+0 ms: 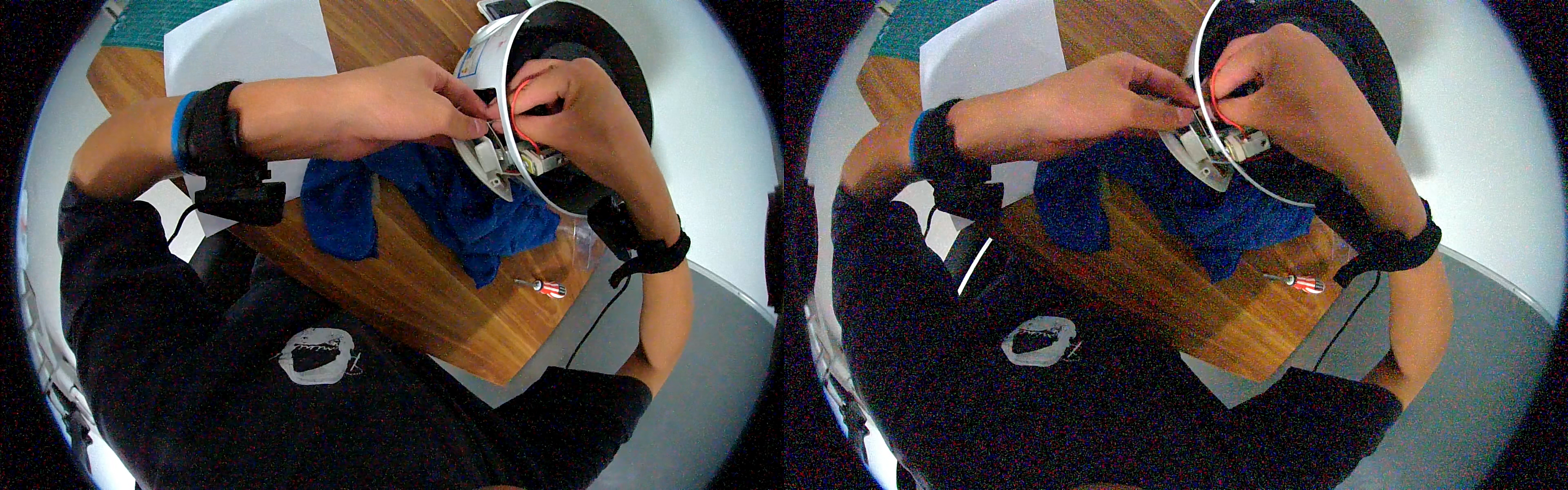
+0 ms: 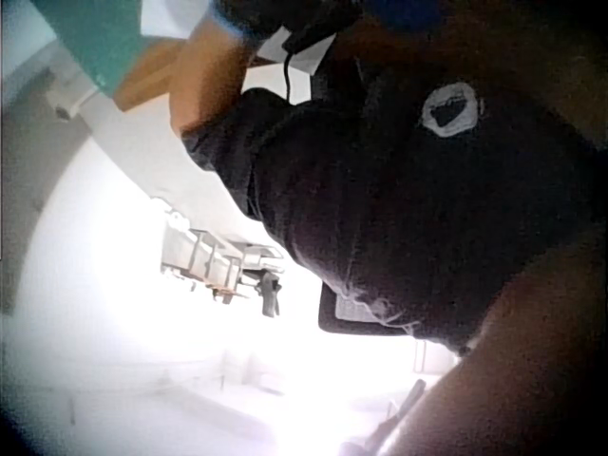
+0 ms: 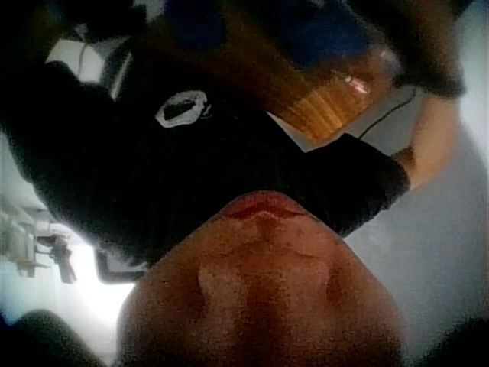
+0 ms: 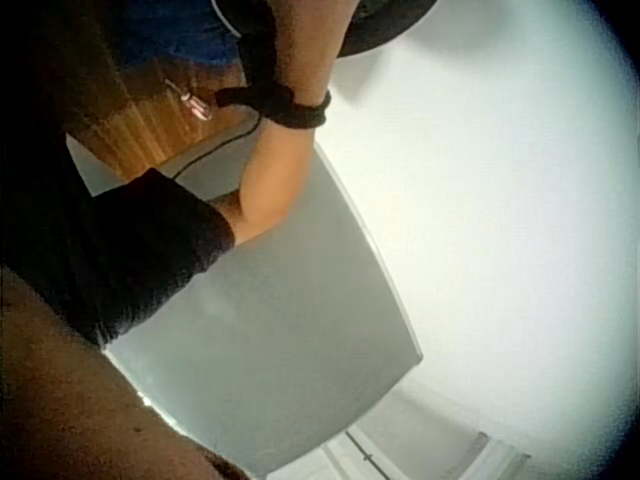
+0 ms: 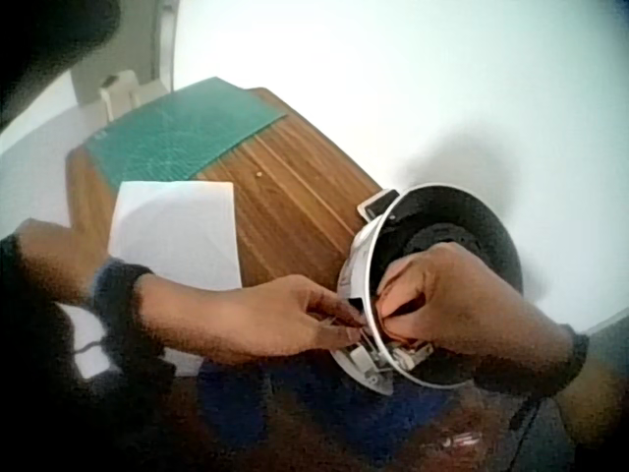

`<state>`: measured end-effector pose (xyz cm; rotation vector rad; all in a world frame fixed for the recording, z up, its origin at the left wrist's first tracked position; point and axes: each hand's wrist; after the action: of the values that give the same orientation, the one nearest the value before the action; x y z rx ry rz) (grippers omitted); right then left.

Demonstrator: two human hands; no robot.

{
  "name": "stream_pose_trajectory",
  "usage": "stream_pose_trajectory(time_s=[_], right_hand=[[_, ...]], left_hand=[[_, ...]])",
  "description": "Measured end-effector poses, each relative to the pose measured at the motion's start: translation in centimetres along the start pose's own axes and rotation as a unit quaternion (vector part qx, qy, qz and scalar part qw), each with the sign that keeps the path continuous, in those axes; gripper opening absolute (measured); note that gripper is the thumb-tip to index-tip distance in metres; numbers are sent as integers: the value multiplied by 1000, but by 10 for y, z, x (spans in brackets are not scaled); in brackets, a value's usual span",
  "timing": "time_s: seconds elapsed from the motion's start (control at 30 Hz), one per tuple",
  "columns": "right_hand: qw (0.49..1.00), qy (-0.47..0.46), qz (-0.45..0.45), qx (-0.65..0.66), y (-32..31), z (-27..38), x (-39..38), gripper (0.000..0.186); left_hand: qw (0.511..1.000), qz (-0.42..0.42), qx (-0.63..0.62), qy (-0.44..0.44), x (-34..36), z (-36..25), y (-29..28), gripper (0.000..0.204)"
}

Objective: The person disassembles a white rice cooker, removes the heating plate, and uses a screwdriver to adjust internal wiring and components. They then reassemble the cooker and connect the power cord.

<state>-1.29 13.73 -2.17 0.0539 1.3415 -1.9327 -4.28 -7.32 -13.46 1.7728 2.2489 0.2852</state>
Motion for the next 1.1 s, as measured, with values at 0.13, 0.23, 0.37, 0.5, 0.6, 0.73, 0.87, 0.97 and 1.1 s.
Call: stream_pose_trajectory(time_s=[0.13, 0.23, 0.37, 0.5, 0.6, 0.73, 0.87, 0.97, 1.1], right_hand=[[1000, -4, -8, 15, 2, -5, 0, 13], [1000, -2, 3, 12, 0, -2, 2, 13], [1000, 0, -8, 24, 2, 2, 1, 14], [1000, 7, -6, -8, 1, 2, 2, 14], [999, 23, -22, -18, 4, 1, 0, 14], [996, 85, 16, -33, 0, 8, 1, 15], [998, 35, -33, -34, 7, 0, 0, 15], [999, 23, -22, -17, 6, 1, -1, 13], [1000, 0, -2, 17, 2, 2, -2, 12]], left_hand=[[999, 19, -40, -6, 1, -1, -2, 33], [999, 17, -46, -1, -1, 0, -1, 32], [999, 4, -31, -9, -1, -2, 1, 33], [1000, 1, 10, -26, -2, -5, 1, 33], [1000, 3, 6, -25, 0, -4, 1, 33], [1000, -2, -2, -18, -3, -4, 2, 35], [1000, 11, 2, -16, -2, -4, -1, 37], [1000, 11, 0, -17, -4, -8, 1, 38], [1000, 3, 18, -14, -3, -6, 1, 38]])
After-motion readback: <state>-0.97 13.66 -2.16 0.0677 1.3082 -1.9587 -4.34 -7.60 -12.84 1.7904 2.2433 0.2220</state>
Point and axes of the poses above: each hand's wrist, its own x-axis towards the middle knuckle, its own y-axis out of the palm, z = x × y, and after that the axes turned 15 degrees about z, right-handed
